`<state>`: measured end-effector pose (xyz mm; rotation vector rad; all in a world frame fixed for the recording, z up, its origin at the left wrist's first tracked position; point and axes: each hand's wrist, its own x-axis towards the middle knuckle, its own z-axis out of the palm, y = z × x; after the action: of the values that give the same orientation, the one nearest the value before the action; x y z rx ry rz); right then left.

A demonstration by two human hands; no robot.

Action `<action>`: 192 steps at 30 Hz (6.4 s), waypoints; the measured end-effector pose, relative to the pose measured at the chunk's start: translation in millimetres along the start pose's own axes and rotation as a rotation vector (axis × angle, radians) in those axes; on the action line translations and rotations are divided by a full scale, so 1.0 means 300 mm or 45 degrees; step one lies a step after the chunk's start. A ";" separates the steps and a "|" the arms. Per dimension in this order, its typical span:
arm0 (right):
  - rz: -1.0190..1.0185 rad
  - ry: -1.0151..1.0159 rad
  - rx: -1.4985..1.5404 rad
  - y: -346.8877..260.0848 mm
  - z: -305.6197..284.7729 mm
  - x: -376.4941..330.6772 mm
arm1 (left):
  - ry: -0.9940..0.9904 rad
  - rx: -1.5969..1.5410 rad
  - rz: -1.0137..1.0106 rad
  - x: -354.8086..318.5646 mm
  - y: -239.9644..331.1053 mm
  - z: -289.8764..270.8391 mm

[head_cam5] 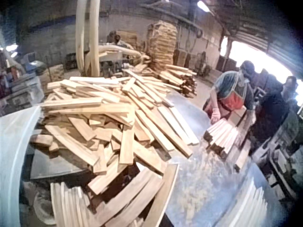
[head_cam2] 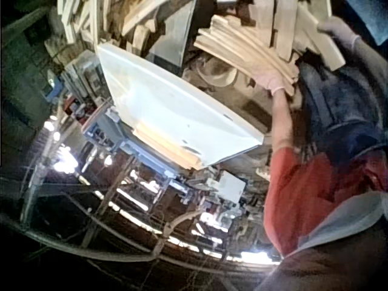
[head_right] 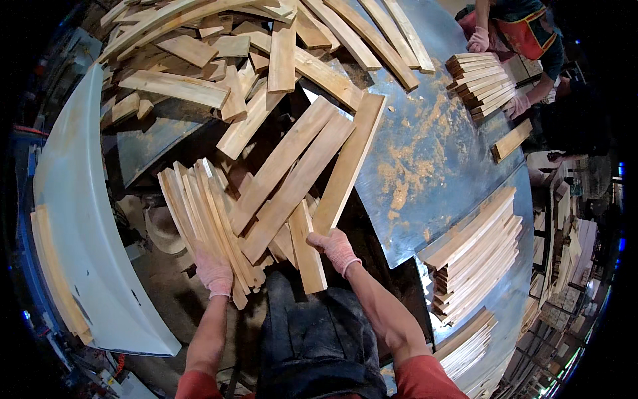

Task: The person repeatedly picks up stacks of light-colored wooden planks from a metal table, carries them to a nearby conveyor belt, and places them onto the belt. The person then returns to the table to repeat the process with additional stacks of planks.

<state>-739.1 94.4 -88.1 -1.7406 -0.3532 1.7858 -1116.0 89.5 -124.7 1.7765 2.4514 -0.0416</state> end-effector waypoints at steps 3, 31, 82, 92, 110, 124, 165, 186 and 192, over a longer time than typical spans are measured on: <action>-0.006 0.076 -0.007 0.014 -0.015 0.016 | -0.542 -0.122 -0.360 0.100 0.188 -0.262; 0.049 -0.101 0.279 0.025 0.044 0.137 | -1.151 -1.052 0.325 0.430 0.361 0.349; -0.243 -0.384 -0.254 -0.237 0.019 -0.097 | -0.473 0.366 0.916 0.266 0.322 0.074; -0.228 -0.484 -0.693 0.178 0.548 0.103 | -0.215 0.120 0.396 0.242 0.037 -0.007; -0.327 -0.576 -0.837 0.277 0.725 0.175 | -0.167 0.050 0.169 0.183 0.026 0.032; -0.692 0.314 0.096 0.349 -0.773 -0.676 | -0.411 -0.671 0.705 -0.201 0.655 -0.109; -0.676 0.813 1.384 0.841 -1.780 -1.026 | -1.899 -1.083 0.393 -1.018 2.119 -0.200; -0.843 -0.246 0.344 0.085 -0.247 -1.312 | -0.842 -2.178 0.283 -0.687 -0.159 -1.181; -0.540 -0.723 0.115 -0.079 0.523 -1.296 | -0.472 -2.263 0.002 -0.670 -0.832 -1.246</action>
<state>-906.3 -81.3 254.8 -0.9717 -0.7947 1.8993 -1319.6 -145.4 257.2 0.7254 1.1478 1.1990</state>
